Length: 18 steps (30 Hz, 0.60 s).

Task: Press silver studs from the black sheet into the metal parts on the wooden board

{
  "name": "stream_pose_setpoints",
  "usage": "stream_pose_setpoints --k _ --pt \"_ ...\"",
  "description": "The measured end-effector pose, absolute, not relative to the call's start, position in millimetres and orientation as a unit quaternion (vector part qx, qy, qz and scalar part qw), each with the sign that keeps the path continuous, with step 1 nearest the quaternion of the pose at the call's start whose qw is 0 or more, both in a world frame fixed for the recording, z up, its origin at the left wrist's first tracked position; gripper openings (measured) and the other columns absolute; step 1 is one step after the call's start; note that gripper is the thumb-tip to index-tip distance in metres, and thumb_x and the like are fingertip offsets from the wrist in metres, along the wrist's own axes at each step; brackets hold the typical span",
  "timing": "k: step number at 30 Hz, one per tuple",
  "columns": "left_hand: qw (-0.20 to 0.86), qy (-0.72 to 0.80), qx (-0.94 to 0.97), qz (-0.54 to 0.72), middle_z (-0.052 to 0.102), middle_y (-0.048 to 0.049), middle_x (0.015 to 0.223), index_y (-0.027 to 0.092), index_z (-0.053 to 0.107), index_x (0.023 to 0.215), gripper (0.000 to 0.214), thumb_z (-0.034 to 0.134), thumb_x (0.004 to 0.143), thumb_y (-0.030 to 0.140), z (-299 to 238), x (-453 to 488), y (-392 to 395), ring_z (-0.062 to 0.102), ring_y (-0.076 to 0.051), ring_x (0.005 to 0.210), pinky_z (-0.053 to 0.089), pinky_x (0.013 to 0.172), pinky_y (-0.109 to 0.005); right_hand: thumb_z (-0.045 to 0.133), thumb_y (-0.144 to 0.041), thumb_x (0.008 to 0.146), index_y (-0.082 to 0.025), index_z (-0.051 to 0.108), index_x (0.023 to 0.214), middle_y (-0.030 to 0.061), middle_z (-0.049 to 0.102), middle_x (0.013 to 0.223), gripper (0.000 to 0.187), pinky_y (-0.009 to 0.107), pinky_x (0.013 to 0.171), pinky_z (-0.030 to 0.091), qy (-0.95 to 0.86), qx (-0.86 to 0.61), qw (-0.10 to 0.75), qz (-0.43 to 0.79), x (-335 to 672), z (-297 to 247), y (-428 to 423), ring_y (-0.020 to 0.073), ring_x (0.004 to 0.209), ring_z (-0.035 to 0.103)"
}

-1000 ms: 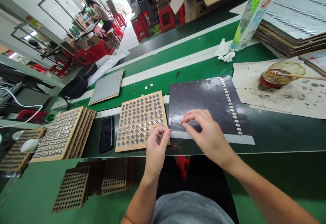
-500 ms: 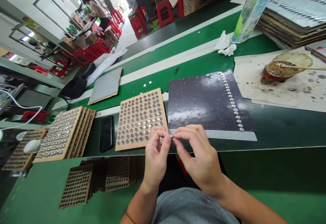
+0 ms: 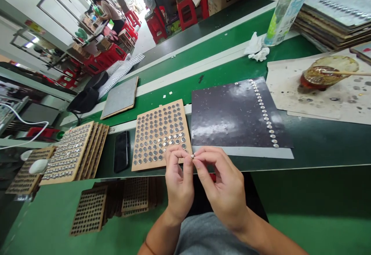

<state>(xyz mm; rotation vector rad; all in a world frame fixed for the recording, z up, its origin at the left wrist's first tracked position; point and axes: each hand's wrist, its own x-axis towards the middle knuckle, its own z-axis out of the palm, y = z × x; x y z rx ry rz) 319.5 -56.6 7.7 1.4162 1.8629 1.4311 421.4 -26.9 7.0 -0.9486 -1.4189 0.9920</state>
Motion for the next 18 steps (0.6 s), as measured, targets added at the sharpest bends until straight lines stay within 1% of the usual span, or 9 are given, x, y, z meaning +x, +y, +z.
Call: stream_pose_setpoints --k 2,4,8,13,18 --pt "0.223 0.660 0.498 0.517 0.052 -0.0054 0.096 0.022 0.055 0.087 0.022 0.047 0.103 0.035 8.1 319.0 -56.3 0.051 -0.021 0.100 0.041 0.092 -0.036 0.062 -0.017 0.095 -0.024 0.067 0.093 0.0033 0.069 0.096 0.009 0.020 0.069 0.059 -0.575 -0.401 0.554 0.448 421.2 7.3 -29.1 0.0128 0.082 0.068" --pt "0.245 0.653 0.493 0.521 0.051 -0.0049 0.094 0.022 0.054 0.086 0.026 0.045 0.104 0.037 8.7 318.2 -55.7 0.050 -0.020 0.099 0.041 0.090 -0.035 0.062 -0.018 0.095 -0.024 0.067 0.092 0.0026 0.071 0.096 0.008 0.019 0.069 0.060 -0.550 -0.399 0.558 0.476 421.2 8.4 -29.9 0.0109 0.075 0.067" --pt "0.260 0.644 0.488 0.529 0.050 -0.0044 0.091 0.021 0.054 0.084 0.030 0.044 0.104 0.041 9.5 316.9 -54.7 0.050 -0.020 0.096 0.041 0.089 -0.035 0.065 -0.024 0.095 -0.023 0.067 0.089 0.0020 0.073 0.091 0.006 0.017 0.065 0.060 -0.504 -0.404 0.566 0.512 421.5 12.5 -29.0 0.0089 0.066 0.066" --pt "0.267 0.642 0.485 0.531 0.051 -0.0050 0.090 0.021 0.053 0.082 0.033 0.044 0.103 0.045 9.0 316.3 -54.4 0.051 -0.021 0.094 0.042 0.087 -0.035 0.069 -0.037 0.093 -0.021 0.067 0.085 0.0046 0.073 0.085 0.018 0.022 0.063 0.062 -0.472 -0.426 0.560 0.532 421.9 15.9 -27.5 0.0118 0.064 0.066" --pt "0.268 0.637 0.489 0.532 0.050 -0.0045 0.089 0.021 0.054 0.082 0.033 0.045 0.103 0.046 7.9 315.7 -54.8 0.050 -0.020 0.091 0.042 0.085 -0.035 0.069 -0.039 0.092 -0.022 0.068 0.085 0.0032 0.073 0.083 0.019 0.019 0.063 0.061 -0.466 -0.423 0.565 0.533 422.2 15.0 -26.7 0.0105 0.063 0.065"
